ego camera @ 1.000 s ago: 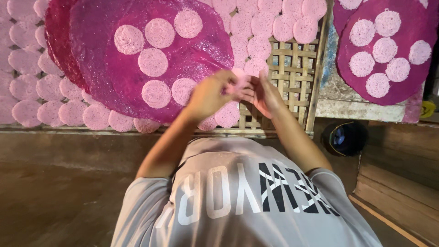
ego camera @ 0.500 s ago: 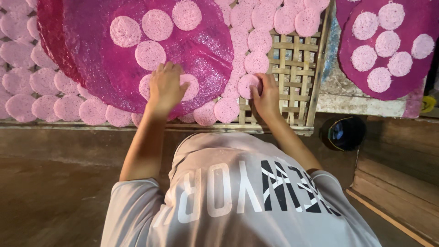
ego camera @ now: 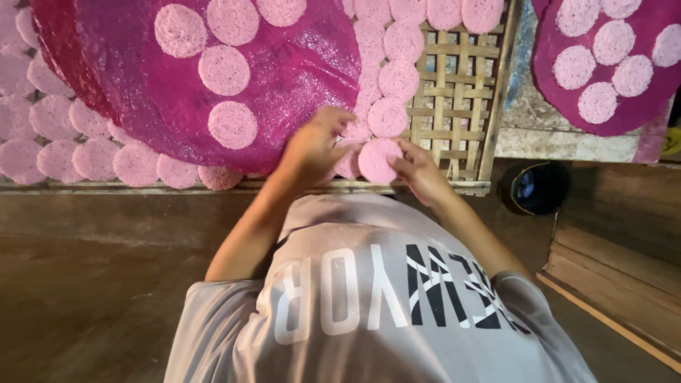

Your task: The person repeatedly picks up small pink circular discs from a woven tray and places them onto a large pink glittery circular mat. They continue this process, filling the mat with the discs in a dense pattern.

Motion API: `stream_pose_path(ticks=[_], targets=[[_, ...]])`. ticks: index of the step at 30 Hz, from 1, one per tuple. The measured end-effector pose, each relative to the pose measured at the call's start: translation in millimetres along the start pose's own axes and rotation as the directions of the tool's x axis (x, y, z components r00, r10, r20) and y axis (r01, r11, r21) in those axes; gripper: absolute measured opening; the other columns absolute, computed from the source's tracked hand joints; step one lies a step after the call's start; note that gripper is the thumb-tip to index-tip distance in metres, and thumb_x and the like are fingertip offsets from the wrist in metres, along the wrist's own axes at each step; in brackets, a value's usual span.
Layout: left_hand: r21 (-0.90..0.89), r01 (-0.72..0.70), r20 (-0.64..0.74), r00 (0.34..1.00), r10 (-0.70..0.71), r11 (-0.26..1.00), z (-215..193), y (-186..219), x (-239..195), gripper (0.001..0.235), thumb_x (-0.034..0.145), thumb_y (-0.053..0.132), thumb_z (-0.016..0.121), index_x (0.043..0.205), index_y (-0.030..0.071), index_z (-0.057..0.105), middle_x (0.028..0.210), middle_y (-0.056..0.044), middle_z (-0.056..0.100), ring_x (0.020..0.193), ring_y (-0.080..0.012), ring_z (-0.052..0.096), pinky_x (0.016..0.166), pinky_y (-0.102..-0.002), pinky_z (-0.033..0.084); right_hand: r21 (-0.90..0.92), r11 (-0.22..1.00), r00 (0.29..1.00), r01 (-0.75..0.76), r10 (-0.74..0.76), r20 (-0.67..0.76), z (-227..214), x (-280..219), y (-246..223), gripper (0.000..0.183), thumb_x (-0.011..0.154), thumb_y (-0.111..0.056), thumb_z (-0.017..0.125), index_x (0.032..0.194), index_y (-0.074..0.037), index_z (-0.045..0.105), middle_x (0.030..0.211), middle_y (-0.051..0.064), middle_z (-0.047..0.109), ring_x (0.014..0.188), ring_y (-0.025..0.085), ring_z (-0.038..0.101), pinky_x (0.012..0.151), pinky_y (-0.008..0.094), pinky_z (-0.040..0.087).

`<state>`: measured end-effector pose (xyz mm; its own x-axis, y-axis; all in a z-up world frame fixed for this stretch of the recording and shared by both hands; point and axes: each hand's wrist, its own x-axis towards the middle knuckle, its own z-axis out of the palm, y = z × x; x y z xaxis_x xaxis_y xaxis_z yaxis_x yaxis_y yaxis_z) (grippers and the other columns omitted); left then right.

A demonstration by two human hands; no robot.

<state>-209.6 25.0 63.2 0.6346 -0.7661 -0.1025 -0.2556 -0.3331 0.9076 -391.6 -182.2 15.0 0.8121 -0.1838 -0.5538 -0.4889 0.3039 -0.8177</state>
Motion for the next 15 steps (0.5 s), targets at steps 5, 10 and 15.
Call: stream_pose_path(ticks=[5,10,15], targets=[[0.462,0.072,-0.304,0.949,0.082,0.884,-37.9,-49.6,7.5,0.033,0.096,0.023,0.074,0.124,0.008,0.066,0.133,-0.017,0.062,0.125,-0.0363,0.057,0.105,-0.049,0.047,-0.818,0.538,0.922,0.202,-0.387,-0.027,12.7,-16.1,-2.1,0.044,0.089,-0.007,0.073,0.132,-0.003,0.062,0.099,0.019,0.061,0.083,0.032,0.062,0.075,0.038,0.051],[0.606,0.335,-0.543,0.837,0.067,0.721,-70.4,-107.8,24.8,0.06,0.097,0.023,0.075,0.142,-0.007,0.049,0.143,-0.032,0.047,0.127,-0.0482,0.048,0.099,-0.06,0.044,-0.831,0.437,0.762,0.344,-0.647,-0.024,24.0,-18.9,-7.6,0.043,0.09,-0.005,0.076,0.13,-0.004,0.062,0.107,0.018,0.062,0.094,0.035,0.064,0.081,0.041,0.052],[0.401,0.396,-0.577,0.81,-0.108,0.826,-85.7,-145.2,37.0,0.052,0.096,0.01,0.074,0.14,-0.001,0.048,0.134,-0.026,0.052,0.117,-0.0369,0.056,0.093,-0.042,0.056,-0.855,0.399,0.724,0.333,-0.689,-0.039,17.4,-8.1,-20.4,0.038,0.088,-0.006,0.075,0.124,-0.003,0.062,0.113,0.02,0.061,0.1,0.036,0.061,0.087,0.043,0.051]])
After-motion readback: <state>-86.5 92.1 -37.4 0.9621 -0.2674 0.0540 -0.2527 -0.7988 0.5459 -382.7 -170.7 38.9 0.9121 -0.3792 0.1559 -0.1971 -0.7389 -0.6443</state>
